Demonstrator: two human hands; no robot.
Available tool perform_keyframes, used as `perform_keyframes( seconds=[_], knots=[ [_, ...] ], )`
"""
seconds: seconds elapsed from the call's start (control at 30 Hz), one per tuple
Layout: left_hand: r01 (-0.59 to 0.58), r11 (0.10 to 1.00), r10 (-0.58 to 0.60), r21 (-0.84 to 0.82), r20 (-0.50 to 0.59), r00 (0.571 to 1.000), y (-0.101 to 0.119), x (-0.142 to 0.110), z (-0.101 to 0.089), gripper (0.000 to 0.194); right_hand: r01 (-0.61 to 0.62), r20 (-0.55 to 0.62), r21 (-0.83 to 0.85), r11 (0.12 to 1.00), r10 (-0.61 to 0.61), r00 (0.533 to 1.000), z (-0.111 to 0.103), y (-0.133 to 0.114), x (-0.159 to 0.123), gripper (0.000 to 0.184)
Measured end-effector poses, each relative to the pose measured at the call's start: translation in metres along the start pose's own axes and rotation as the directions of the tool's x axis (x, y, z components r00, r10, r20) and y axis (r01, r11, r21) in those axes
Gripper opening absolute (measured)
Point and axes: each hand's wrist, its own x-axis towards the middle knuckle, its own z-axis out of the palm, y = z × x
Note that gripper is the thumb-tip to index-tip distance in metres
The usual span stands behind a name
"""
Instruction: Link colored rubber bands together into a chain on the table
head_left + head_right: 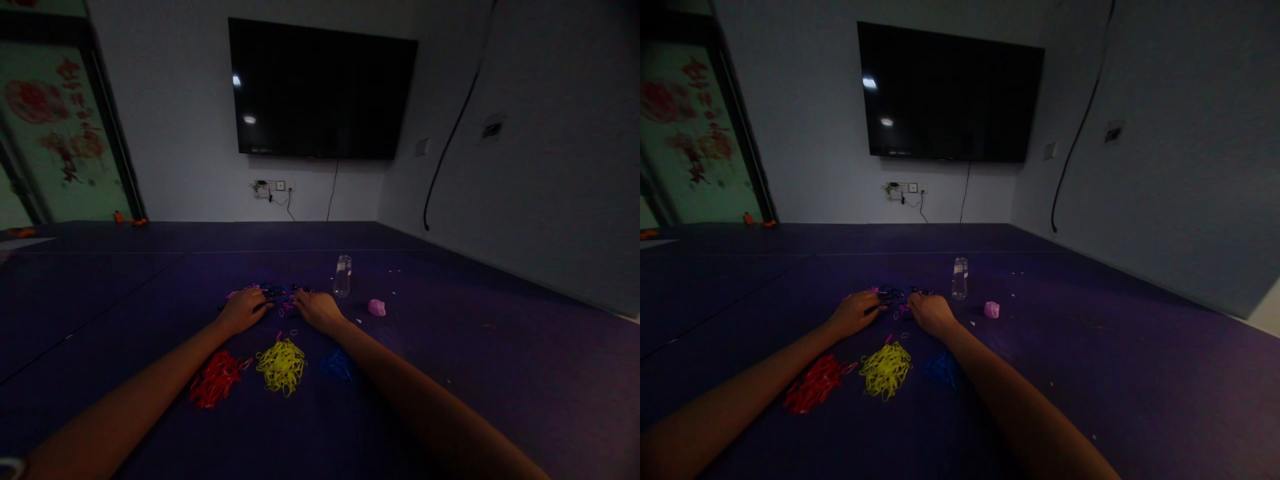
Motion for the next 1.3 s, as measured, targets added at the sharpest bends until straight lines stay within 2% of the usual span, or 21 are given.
perform_keyframes(
  seconds=[0.4, 0.57, 0.7, 0.8, 0.9, 0.97, 1.07, 1.2, 1.3],
  knots=[
    [0.006, 1.000, -0.007, 0.017, 0.031, 0.999, -0.002, 0.001, 0.002, 0.032, 0.016, -0.002, 0.037, 0.999, -0.016, 1.000, -0.006, -0.004, -0.002, 0.033],
    [0.017, 1.000, -0.018, 0.018, 0.025, 1.000, -0.003, 0.000, 0.003, 0.033, -0.015, -0.003, 0.098, 0.995, 0.015, 1.000, -0.002, -0.004, -0.001, 0.030],
    [0.022, 1.000, -0.022, 0.002, 0.024, 0.999, -0.003, -0.001, 0.003, 0.033, -0.057, -0.063, 0.184, 0.981, 0.070, 0.996, 0.001, 0.000, -0.002, 0.027],
    [0.039, 0.999, -0.039, 0.013, 0.014, 0.999, -0.004, -0.002, 0.004, 0.032, -0.093, -0.138, 0.257, 0.962, 0.132, 0.982, -0.007, 0.006, -0.001, 0.024],
    [0.043, 0.999, -0.043, 0.004, 0.001, 0.999, -0.004, -0.002, 0.004, 0.032, -0.125, -0.168, 0.315, 0.941, 0.185, 0.968, -0.024, 0.012, -0.004, 0.022],
    [0.034, 0.999, -0.034, -0.012, -0.002, 0.999, -0.004, -0.002, 0.003, 0.033, -0.107, -0.150, 0.342, 0.934, 0.166, 0.975, -0.034, 0.015, -0.015, 0.020],
    [0.019, 1.000, -0.020, -0.025, -0.014, 1.000, -0.002, -0.001, 0.001, 0.036, -0.046, -0.119, 0.358, 0.932, 0.095, 0.988, -0.039, 0.018, -0.047, 0.019],
    [0.014, 0.999, -0.015, -0.030, -0.043, 0.999, -0.002, -0.001, 0.001, 0.038, 0.007, -0.071, 0.331, 0.944, 0.018, 0.997, -0.029, 0.023, -0.098, 0.017],
    [0.000, 1.000, -0.001, -0.026, -0.053, 0.999, -0.002, -0.001, 0.002, 0.039, 0.041, -0.077, 0.358, 0.933, -0.014, 0.997, -0.021, 0.026, -0.116, 0.018]
  ],
)
